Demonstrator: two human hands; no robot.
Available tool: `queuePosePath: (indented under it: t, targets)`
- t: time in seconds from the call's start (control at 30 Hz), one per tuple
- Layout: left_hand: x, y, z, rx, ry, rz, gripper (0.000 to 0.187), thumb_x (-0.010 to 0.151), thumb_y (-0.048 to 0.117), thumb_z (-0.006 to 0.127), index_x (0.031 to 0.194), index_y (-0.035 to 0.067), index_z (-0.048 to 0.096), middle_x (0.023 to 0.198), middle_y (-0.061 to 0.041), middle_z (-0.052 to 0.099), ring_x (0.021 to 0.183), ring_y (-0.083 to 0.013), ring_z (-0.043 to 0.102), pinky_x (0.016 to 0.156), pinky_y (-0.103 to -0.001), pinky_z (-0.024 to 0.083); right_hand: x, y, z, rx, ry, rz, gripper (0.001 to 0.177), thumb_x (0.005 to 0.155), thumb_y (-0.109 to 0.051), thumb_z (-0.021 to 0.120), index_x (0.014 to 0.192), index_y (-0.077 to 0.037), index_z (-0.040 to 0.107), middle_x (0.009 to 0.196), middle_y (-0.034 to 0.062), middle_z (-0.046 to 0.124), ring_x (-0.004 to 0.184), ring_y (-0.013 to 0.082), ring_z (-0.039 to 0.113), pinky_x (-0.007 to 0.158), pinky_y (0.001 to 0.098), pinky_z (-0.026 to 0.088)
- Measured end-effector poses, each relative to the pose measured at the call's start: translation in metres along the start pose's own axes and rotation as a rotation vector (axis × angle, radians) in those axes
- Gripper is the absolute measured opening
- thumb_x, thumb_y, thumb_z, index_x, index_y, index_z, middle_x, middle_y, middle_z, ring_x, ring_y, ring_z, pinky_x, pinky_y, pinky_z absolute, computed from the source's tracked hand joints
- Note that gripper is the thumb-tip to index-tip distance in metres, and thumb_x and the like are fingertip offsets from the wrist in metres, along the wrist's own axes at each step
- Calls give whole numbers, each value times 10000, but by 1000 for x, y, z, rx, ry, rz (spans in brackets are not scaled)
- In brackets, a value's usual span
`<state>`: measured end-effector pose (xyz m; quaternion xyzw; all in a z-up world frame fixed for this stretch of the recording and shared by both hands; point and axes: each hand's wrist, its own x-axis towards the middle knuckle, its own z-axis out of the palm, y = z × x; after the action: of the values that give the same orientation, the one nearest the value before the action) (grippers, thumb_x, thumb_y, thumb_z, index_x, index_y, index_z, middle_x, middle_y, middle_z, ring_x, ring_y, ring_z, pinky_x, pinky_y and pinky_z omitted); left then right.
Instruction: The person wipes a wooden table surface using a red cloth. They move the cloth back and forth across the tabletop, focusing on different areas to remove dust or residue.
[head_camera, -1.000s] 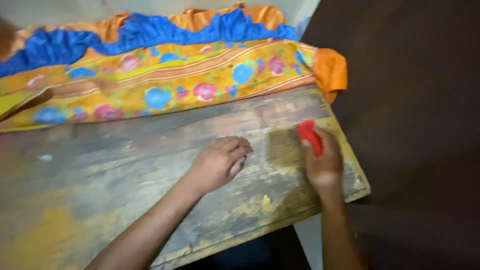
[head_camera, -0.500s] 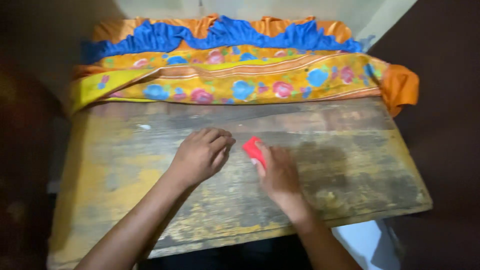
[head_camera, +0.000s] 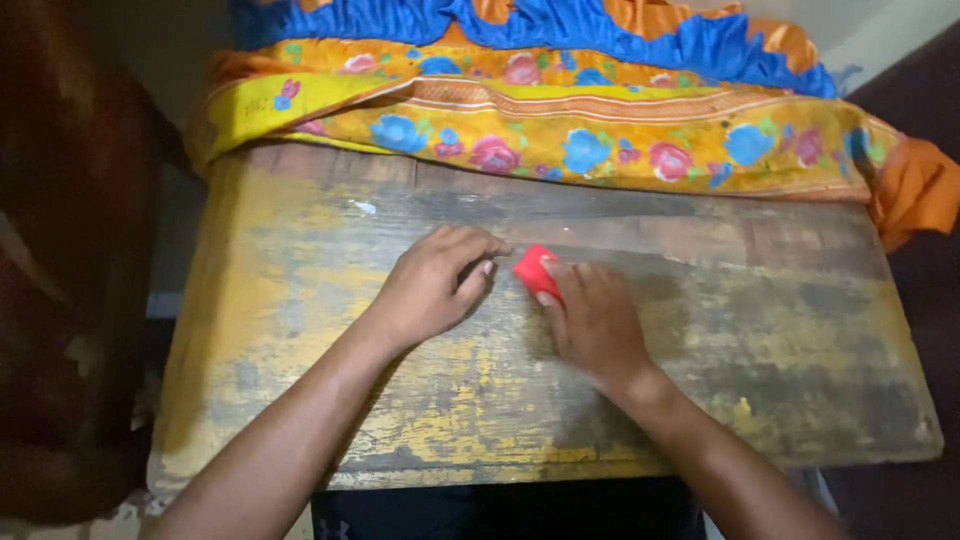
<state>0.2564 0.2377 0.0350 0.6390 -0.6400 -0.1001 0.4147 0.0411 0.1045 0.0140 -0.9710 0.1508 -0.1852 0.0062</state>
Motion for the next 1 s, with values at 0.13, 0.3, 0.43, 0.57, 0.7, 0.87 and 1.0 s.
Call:
queuePosePath:
  t: [0.13,0.3,0.43,0.57,0.7,0.87,1.0]
  targets:
    - [1,-13,-9,27,86,-22,217,957,108,561,1119,113,705,1016,-143,709,999,-427,658,864,-529,523,26,-8,15,-24,-3,-142,392,1048,-390,509,1307,-108,598,869,66,518,760,300,579,675,462,474]
    - [3,-40,-5,17,138,-36,202,927,75,573,1086,81,698,998,-171,705,990,-450,661,872,-549,521,43,-9,29,10,-4,-240,437,986,-360,614,1334,-102,557,864,97,511,742,327,574,624,489,459]
    - [2,-37,-6,39,129,-32,160,942,120,590,1056,114,702,960,-139,700,956,-426,661,835,-540,526,25,5,13,3,-80,-187,457,999,-416,589,1346,-118,597,865,88,547,773,334,621,695,470,498]
    - [2,-28,-1,86,46,-34,156,955,181,581,1050,153,701,968,-102,698,969,-383,657,811,-524,519,-19,28,-12,-49,-121,-8,472,952,-392,659,1338,-122,636,883,147,610,818,384,652,740,479,517]
    - [4,-18,7,23,-4,77,191,911,110,578,1054,124,703,1033,-63,718,949,-326,634,832,-456,469,-66,40,-40,91,-171,360,478,952,-260,623,1390,-74,573,1316,204,642,1111,429,612,973,496,457]
    - [0,-16,17,99,-48,111,85,916,150,575,976,127,629,942,-60,653,907,-329,590,782,-450,436,-65,1,-21,-38,-54,404,484,999,-261,596,1444,-78,547,1188,225,647,1024,423,583,898,504,460]
    - [-2,-13,19,126,-57,81,151,977,208,557,1044,158,684,1064,-77,695,1100,-331,638,878,-480,512,-34,-27,6,-57,7,218,498,911,-298,732,1354,-100,621,926,148,665,827,361,672,749,499,522]
